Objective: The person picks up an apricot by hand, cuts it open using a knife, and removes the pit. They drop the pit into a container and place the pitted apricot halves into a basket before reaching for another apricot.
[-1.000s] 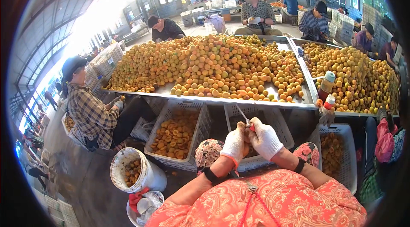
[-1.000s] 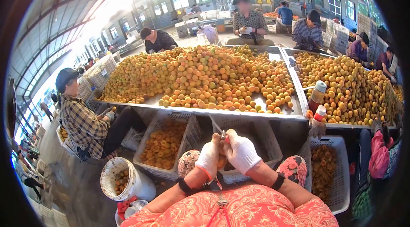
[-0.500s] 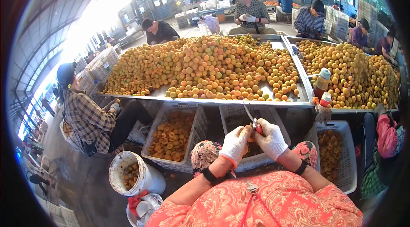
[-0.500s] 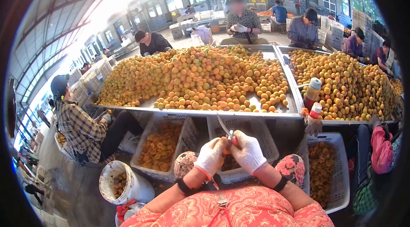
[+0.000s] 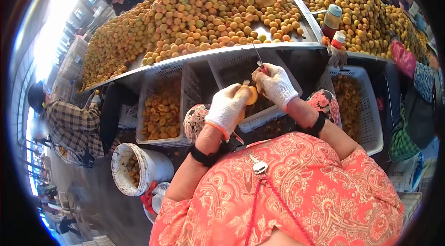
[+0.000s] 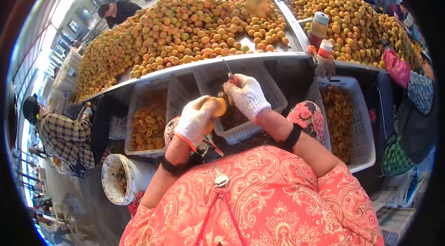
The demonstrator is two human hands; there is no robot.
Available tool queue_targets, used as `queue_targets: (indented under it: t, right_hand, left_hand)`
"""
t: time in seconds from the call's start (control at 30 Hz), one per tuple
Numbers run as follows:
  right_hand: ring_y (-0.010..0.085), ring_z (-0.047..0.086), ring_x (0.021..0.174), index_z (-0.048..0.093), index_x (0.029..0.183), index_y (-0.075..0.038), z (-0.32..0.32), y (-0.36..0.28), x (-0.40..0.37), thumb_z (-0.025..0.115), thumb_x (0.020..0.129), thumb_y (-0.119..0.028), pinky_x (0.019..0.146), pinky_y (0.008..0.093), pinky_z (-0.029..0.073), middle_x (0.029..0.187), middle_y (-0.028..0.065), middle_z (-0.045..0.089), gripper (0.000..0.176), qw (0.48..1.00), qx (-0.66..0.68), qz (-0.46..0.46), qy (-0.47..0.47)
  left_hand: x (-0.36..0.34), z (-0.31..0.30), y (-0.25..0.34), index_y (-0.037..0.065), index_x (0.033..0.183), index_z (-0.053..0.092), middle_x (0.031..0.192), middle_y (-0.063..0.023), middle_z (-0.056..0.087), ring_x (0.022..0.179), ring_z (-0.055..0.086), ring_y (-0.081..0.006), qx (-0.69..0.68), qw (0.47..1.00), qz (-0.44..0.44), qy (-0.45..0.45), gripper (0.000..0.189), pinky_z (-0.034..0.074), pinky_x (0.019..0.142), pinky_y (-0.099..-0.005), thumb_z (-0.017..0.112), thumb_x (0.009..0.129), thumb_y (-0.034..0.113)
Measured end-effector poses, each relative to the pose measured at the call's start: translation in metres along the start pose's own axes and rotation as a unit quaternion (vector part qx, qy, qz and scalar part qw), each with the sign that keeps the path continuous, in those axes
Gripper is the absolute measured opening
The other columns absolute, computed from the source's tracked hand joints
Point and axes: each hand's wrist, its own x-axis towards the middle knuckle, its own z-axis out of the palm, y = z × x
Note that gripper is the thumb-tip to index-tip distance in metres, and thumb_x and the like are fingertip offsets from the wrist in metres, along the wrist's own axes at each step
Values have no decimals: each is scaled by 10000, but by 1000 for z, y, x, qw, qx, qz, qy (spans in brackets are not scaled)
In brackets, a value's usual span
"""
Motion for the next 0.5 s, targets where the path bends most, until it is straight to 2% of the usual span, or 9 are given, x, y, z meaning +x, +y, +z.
queue_targets:
  t: [0.07, 0.1, 0.13, 0.2, 0.27, 0.37, 0.4, 0.47, 0.5]
  right_hand:
    - [95, 546, 620, 631, 849, -7, -11, 18, 11, 664, 921, -222, 595, 286, 453, 677, -14, 582, 229, 994, -2, 113, 0]
    - [137, 592, 677, 638, 884, 0, -18, 28, 17, 687, 902, -255, 642, 306, 475, 726, 40, 635, 261, 988, -21, 150, 7]
    - [137, 592, 677, 638, 884, 0, -24, 36, 20, 687, 902, -255, 642, 306, 475, 726, 40, 635, 261, 988, -19, 153, 9]
    - [208, 640, 765, 640, 948, 13, -35, 54, 19, 696, 882, -264, 713, 342, 495, 821, 112, 679, 290, 974, -186, 117, 62]
    - [260, 660, 844, 627, 1039, 25, -45, 66, 18, 676, 878, -254, 774, 372, 501, 903, 155, 687, 326, 978, -141, 141, 61]
    - [226, 645, 789, 623, 1047, 19, -56, 83, 19, 652, 892, -230, 727, 354, 500, 874, 130, 680, 295, 978, -137, 144, 58]
    - [201, 627, 750, 620, 1055, 15, -56, 77, 17, 639, 901, -218, 687, 342, 491, 845, 109, 667, 280, 978, -100, 177, 45]
    - [177, 608, 712, 617, 1063, 11, -59, 79, 17, 625, 910, -207, 647, 330, 482, 815, 88, 654, 266, 975, -59, 212, 35]
    - [159, 585, 680, 615, 1057, 4, -62, 84, 19, 620, 916, -203, 615, 321, 466, 788, 72, 637, 250, 976, -63, 208, 33]
  left_hand:
    - [3, -18, 6, 15, 1054, 682, 777, -13, 601, 582, 508, -72, 103, 994, 1, 38, 254, 396, 492, -231, 617, 958, 241]
    - [5, -30, 6, 16, 1050, 687, 784, -12, 609, 597, 516, -73, 116, 991, 4, 64, 245, 407, 503, -232, 615, 961, 233]
    - [7, -45, 5, 17, 1045, 693, 790, -11, 617, 613, 525, -74, 129, 988, 6, 90, 237, 418, 514, -234, 614, 964, 224]
    - [20, -88, -13, 9, 971, 699, 684, -7, 576, 541, 514, -83, 173, 967, 81, 166, 258, 406, 486, -271, 603, 943, 248]
    - [30, -147, -34, 3, 979, 701, 716, -28, 610, 606, 540, -108, 205, 945, 106, 233, 281, 454, 556, -294, 617, 941, 268]
    - [37, -241, -58, -20, 942, 686, 839, -122, 688, 749, 623, -202, 312, 892, -13, 326, 370, 505, 707, -353, 624, 939, 345]
    - [39, -267, -61, -26, 946, 676, 885, -168, 708, 806, 665, -261, 355, 866, -81, 342, 426, 517, 762, -387, 624, 935, 397]
    - [45, -303, -60, -24, 979, 654, 937, -238, 697, 886, 674, -400, 599, 670, -118, 422, 539, 512, 807, -472, 606, 917, 509]
    - [52, -295, -42, -20, 1042, 642, 961, -272, 682, 953, 641, -467, 604, 667, -73, 431, 622, 493, 849, -515, 589, 896, 582]
